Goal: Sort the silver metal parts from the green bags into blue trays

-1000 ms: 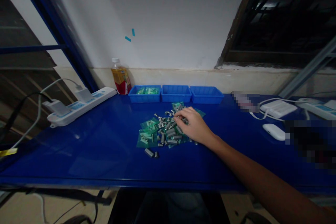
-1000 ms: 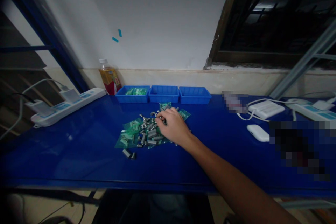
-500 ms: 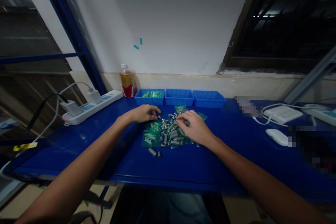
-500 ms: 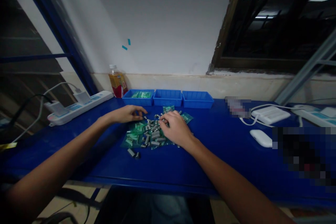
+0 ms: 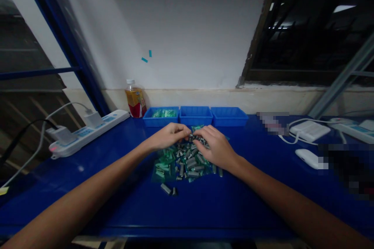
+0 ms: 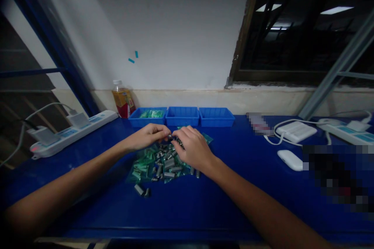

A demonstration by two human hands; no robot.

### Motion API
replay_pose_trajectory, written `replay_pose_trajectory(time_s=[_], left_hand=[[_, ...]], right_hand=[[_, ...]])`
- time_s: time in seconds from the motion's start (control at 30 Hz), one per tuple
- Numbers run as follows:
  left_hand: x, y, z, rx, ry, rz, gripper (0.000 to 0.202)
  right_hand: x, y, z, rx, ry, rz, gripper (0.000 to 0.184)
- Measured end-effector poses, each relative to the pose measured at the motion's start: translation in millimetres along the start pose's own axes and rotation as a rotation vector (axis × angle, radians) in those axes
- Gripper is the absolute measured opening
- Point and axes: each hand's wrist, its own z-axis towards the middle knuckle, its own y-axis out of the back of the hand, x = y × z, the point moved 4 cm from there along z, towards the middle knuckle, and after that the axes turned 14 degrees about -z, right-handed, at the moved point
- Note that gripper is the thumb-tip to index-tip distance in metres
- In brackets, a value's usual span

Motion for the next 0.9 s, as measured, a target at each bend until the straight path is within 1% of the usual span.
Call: replay_pose_trajectory(time_s=[0.1, 0.23, 0.33, 0.4, 0.43, 0.57, 0.63, 0.73, 0.83, 0.9], left_hand=[[-1, -5.8, 3, -0.016, -0.042, -0.018, 0.038], [6, -3.8, 2, -0.081, -0.064, 0.022, 0.040], [9, 2.4, -3, -0.182, -0.142, 0.143, 0.031], [10, 5.8, -9, -0.253, -0.220, 0.249, 0.033], [10, 6.3, -12, -0.272, -0.254, 0.305, 0.032], [9, 3.4, -22, -0.285, -0.345, 0.453, 0.017], [8, 2.2, -24, -0.302, -0.343, 0.446, 0.016], [9, 2.2, -24, -0.326, -0.278, 0.349, 0.019], [12, 2.3, -22, -0.315, -0.206, 0.244, 0.024], [14, 1.8, -21, -0.290, -0.175, 0.209, 0.026]], right_hand=[[2, -3, 4, -0.015, -0.011, -0.040, 0.011], [-2, -7, 14, -0.048, -0.016, -0.060, 0.012], [-8, -12, 24, -0.056, -0.085, 0.001, 0.015], [-9, -17, 30, -0.045, -0.131, 0.061, 0.021], [-8, -20, 32, -0.035, -0.141, 0.087, 0.023], [0, -28, 32, 0.010, -0.136, 0.162, 0.026], [2, -28, 29, 0.006, -0.133, 0.177, 0.024], [1, -24, 25, -0.046, -0.122, 0.183, 0.011], [3, -22, 24, -0.053, -0.044, 0.163, 0.017], [6, -22, 24, -0.041, 0.005, 0.141, 0.013]])
